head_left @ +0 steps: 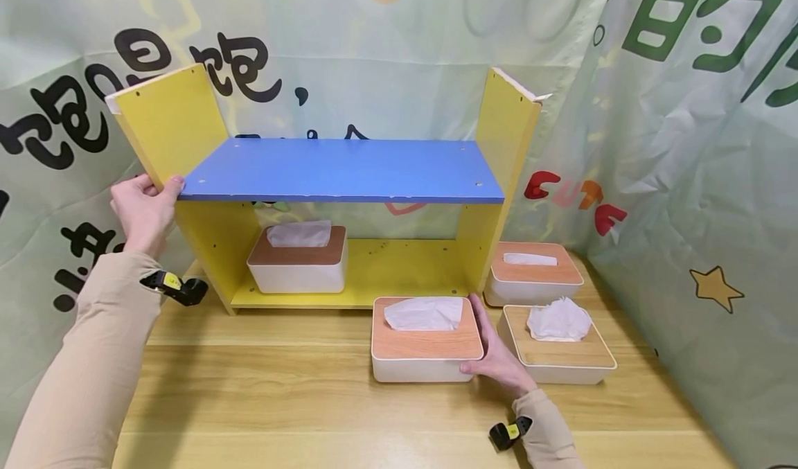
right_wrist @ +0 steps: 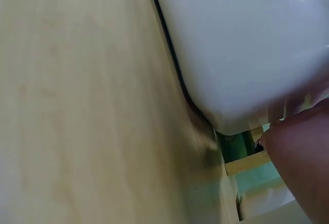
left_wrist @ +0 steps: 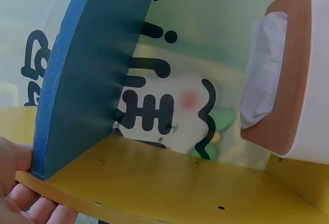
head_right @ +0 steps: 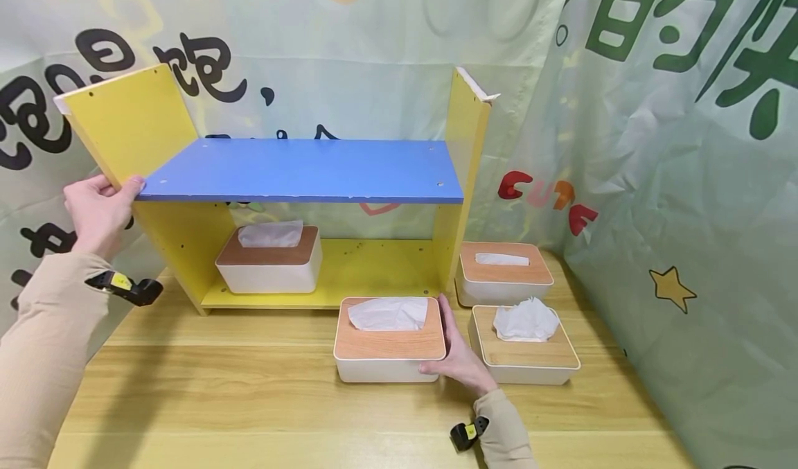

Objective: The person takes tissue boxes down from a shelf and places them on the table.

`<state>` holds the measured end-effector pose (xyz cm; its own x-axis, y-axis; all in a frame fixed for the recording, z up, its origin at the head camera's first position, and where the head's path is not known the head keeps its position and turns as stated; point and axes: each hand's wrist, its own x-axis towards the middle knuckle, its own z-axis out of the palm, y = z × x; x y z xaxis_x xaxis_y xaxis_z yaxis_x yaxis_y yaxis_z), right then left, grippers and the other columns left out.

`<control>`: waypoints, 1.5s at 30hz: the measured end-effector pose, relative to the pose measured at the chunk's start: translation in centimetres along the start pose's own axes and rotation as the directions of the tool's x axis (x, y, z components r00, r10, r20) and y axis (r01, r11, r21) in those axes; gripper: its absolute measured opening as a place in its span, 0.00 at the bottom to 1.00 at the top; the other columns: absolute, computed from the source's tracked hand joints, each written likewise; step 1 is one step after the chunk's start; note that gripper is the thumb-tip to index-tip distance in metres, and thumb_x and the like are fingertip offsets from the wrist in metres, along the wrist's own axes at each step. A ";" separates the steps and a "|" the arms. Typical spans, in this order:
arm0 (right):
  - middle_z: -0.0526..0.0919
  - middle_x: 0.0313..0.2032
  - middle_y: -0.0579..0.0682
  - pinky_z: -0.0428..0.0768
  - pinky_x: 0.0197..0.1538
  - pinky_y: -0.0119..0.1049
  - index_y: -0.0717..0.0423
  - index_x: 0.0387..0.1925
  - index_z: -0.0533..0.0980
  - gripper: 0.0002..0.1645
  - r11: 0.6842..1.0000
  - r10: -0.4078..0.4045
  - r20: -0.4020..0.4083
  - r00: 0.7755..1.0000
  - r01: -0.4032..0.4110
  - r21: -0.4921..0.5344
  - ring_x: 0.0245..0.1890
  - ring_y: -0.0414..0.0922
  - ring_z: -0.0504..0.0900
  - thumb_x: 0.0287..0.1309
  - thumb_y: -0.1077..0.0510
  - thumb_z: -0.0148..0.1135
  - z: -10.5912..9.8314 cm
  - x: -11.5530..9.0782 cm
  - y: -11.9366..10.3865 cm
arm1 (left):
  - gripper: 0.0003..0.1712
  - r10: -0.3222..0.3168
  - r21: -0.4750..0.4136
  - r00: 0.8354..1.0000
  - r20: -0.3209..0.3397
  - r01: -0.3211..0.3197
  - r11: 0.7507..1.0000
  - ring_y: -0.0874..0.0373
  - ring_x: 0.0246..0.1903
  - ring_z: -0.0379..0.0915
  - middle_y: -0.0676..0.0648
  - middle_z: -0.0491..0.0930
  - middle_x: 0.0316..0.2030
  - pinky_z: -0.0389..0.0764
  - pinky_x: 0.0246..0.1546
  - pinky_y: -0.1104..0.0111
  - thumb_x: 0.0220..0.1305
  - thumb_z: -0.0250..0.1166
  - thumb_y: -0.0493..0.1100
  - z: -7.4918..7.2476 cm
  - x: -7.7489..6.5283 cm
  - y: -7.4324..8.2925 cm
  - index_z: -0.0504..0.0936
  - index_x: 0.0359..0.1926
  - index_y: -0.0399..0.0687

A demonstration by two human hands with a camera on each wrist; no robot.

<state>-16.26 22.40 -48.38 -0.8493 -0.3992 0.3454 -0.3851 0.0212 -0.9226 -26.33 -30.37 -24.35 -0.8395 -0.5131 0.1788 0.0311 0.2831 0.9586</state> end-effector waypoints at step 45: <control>0.51 0.75 0.73 0.53 0.74 0.15 0.67 0.77 0.48 0.39 0.976 -0.116 -0.228 0.967 0.069 -0.205 0.74 0.26 0.56 0.69 0.69 0.49 0.9 1.5 -6.6 | 0.31 0.013 0.026 1.000 -0.016 -0.013 1.000 0.85 0.23 0.73 0.81 0.69 0.12 0.74 0.32 0.91 0.68 0.64 0.48 0.0 0.1 -0.1 0.74 0.67 0.40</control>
<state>-14.72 20.83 -41.93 -0.8587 -0.1795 0.4800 -0.5085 0.1816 -0.8417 -26.44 -30.43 -24.47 -0.8301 -0.5223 0.1953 0.0277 0.3111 0.9500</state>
